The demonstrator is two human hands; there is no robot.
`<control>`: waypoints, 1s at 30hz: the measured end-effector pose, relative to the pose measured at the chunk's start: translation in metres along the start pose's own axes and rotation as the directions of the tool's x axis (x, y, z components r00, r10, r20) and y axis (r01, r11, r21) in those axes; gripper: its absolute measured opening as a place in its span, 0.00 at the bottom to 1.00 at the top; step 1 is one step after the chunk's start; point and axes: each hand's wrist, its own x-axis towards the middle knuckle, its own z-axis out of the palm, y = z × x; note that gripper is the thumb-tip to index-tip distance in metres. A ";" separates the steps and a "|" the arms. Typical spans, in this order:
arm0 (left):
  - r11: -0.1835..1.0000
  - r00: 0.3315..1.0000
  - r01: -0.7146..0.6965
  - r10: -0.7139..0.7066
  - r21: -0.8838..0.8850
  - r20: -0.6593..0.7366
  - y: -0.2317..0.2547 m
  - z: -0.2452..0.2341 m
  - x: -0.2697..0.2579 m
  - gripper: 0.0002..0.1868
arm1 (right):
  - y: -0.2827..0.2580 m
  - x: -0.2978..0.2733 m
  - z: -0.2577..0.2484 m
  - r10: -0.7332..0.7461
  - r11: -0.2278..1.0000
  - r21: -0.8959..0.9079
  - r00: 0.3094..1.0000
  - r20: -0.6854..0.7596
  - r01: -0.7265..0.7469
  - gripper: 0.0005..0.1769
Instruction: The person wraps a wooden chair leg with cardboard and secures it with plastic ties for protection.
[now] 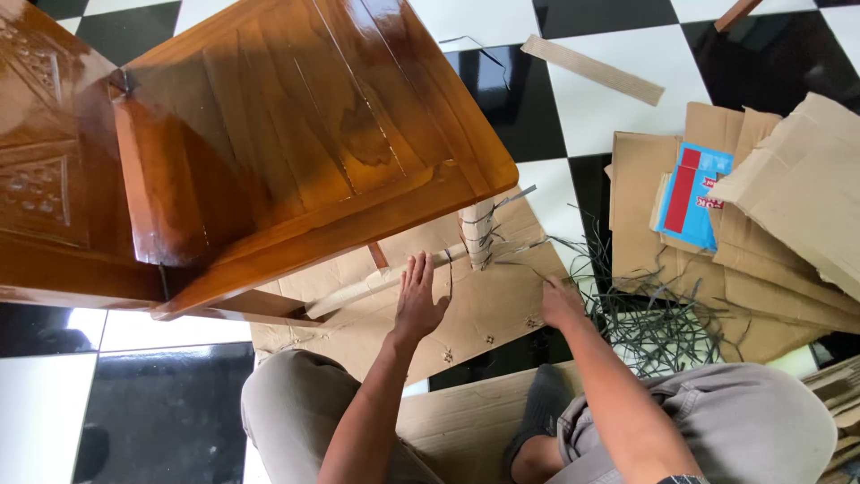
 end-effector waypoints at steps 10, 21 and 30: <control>0.969 0.959 -0.050 -0.021 -0.241 -0.282 0.014 0.015 -0.021 0.40 | -0.085 -0.073 0.041 0.022 0.956 0.290 0.981 -0.191 0.035 0.22; 0.794 0.908 0.416 -0.386 -0.443 0.161 -0.054 0.106 -0.023 0.20 | -0.181 -0.131 0.033 -0.212 0.763 0.439 0.825 -0.524 0.475 0.13; 0.588 0.877 0.441 -0.444 -0.678 0.184 -0.035 0.073 -0.042 0.10 | -0.177 -0.117 0.060 -0.148 0.732 0.534 0.863 -0.483 0.424 0.04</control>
